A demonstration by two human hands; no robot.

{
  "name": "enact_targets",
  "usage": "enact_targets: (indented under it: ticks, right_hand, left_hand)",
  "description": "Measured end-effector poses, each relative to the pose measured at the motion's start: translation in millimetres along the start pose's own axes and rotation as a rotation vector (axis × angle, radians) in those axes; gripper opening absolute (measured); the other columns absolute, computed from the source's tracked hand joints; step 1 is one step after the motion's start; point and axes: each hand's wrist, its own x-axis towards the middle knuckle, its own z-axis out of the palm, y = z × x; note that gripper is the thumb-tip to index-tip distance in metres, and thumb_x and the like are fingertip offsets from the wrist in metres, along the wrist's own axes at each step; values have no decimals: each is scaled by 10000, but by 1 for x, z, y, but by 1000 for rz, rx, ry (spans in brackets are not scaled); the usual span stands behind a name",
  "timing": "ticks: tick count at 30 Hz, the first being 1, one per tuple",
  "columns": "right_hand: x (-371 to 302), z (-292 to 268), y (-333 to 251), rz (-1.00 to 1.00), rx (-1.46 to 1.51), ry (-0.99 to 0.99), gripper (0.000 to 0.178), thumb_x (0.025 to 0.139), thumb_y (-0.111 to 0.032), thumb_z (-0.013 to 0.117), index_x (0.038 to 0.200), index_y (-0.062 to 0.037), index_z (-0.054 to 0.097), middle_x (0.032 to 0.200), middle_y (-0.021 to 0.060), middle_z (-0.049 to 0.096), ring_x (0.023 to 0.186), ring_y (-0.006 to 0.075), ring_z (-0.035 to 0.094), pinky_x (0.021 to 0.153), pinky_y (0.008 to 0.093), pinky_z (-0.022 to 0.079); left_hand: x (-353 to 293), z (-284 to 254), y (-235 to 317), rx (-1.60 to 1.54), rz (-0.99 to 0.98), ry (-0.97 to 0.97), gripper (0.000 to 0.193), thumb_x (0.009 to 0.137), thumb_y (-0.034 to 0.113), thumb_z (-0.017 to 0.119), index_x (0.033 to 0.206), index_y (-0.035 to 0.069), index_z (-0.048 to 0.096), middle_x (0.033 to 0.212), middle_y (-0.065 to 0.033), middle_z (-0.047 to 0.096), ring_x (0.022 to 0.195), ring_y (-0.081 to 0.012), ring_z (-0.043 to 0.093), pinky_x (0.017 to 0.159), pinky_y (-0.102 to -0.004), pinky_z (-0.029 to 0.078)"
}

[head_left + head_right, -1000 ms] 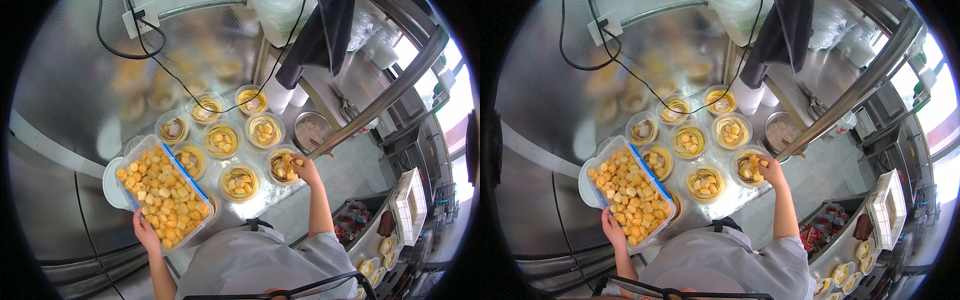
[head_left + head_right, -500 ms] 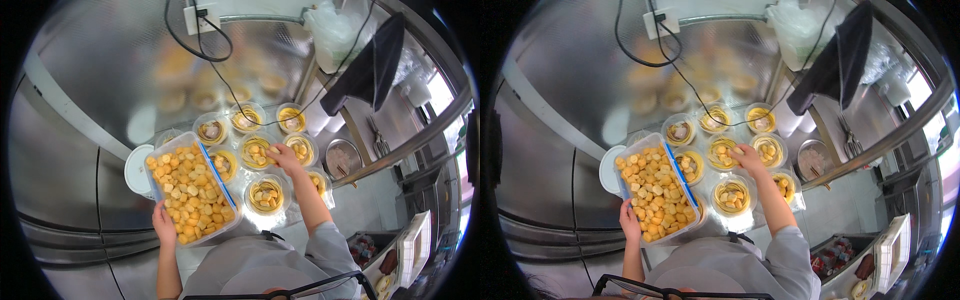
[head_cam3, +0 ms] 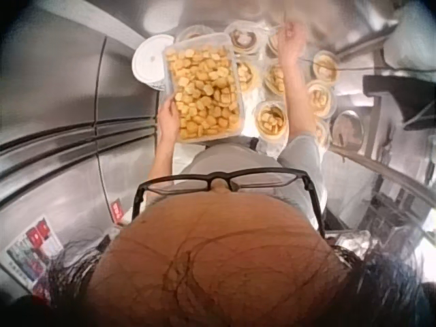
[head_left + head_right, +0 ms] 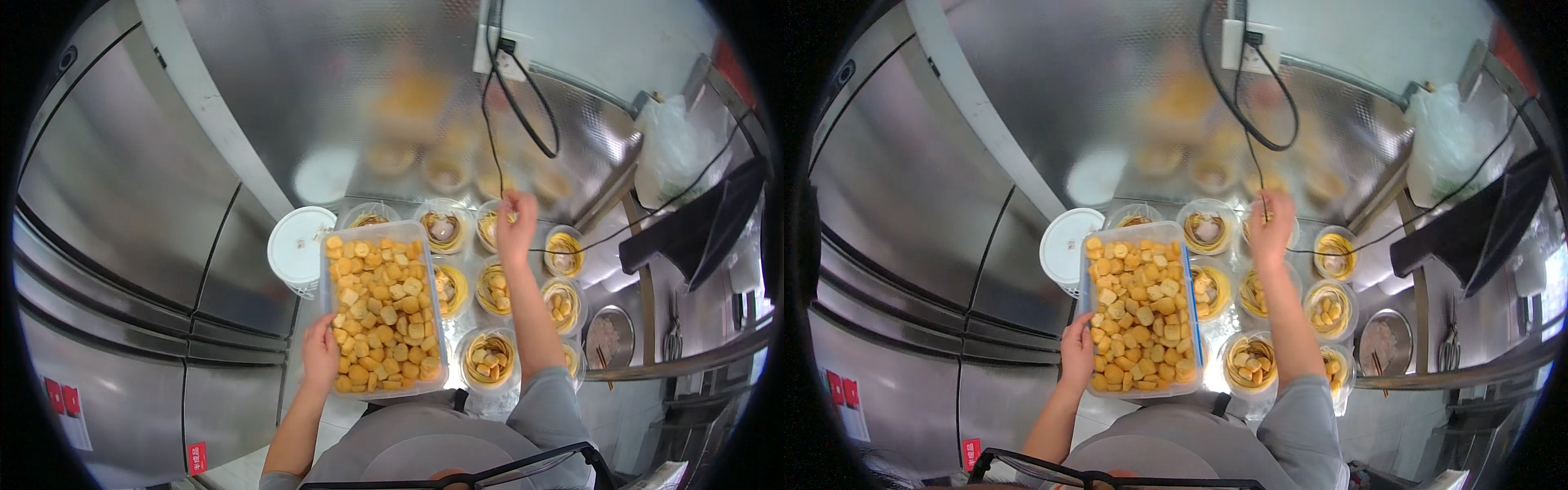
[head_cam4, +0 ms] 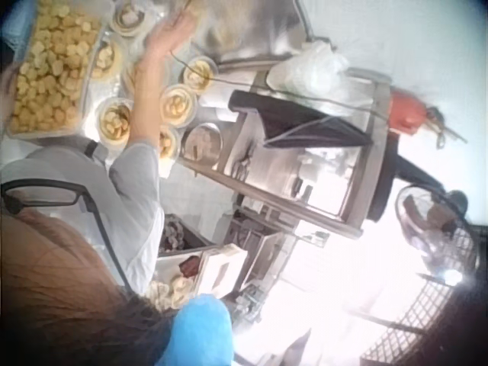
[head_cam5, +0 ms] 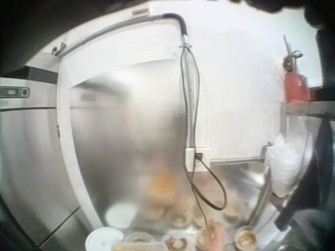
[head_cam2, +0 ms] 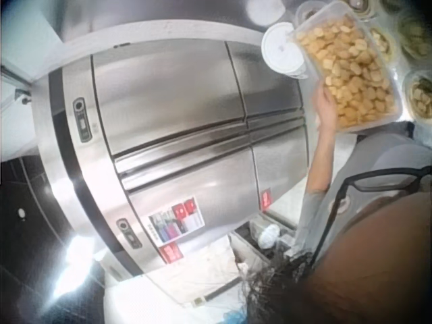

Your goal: The person assembles multiple noodle bowls by adding ingredients from a refrigerator and a container. They place a white ingredient and then yellow fried pieces into bowls containing noodles, then store the finished bowls in the refrigerator.

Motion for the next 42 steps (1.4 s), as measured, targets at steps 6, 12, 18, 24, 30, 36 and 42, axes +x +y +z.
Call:
enact_targets:
  ticks: [6,12,18,24,30,36,42]
  right_hand:
    - [-78,63,-107,-457,-198,-979,670,779,-395,753,1331,-95,522,1330,203,488,1255,379,461,928,437,481]
    - [-111,62,-121,-441,-391,-1327,768,734,-459,767,1392,-188,477,1382,218,395,1200,457,456,894,503,497]
    - [-113,75,-110,-481,-210,-1303,597,737,-280,764,1298,-215,572,1214,168,464,1104,399,512,836,429,525]
    - [-102,69,-109,-429,-4,-1244,490,724,-151,752,1202,-170,645,1264,166,482,1137,371,520,905,423,504]
    - [-30,55,-85,-119,435,-840,247,791,-116,715,1037,-112,699,1285,155,510,1183,313,531,979,369,452]
    - [20,71,13,135,409,-796,150,811,-175,719,928,-82,718,1130,109,606,1114,251,571,962,347,446]
    - [-4,138,106,350,188,-735,263,922,-269,612,970,-26,702,1020,130,616,1004,256,582,897,341,458]
  left_hand:
    - [0,4,-4,44,45,14,286,927,33,482,1174,66,620,1143,-159,643,1035,-350,573,910,-422,459]
    - [2,1,-3,62,73,45,279,916,25,500,1159,71,630,1122,-138,656,1030,-354,576,901,-419,467]
    - [4,3,2,39,104,51,269,910,17,501,1132,65,646,1108,-140,665,1021,-349,587,896,-417,473]
    - [3,2,-2,21,93,48,279,922,18,480,1149,58,636,1116,-169,648,1047,-344,582,925,-409,459]
    - [3,2,1,-6,51,20,268,926,24,477,1143,53,631,1146,-176,636,1067,-356,572,945,-423,446]
    - [3,4,-3,6,-7,-12,272,942,36,456,1152,52,628,1152,-178,626,1100,-345,563,957,-408,439]
    - [6,7,0,0,6,-14,280,940,28,459,1158,55,633,1135,-171,628,1073,-339,564,956,-393,435]
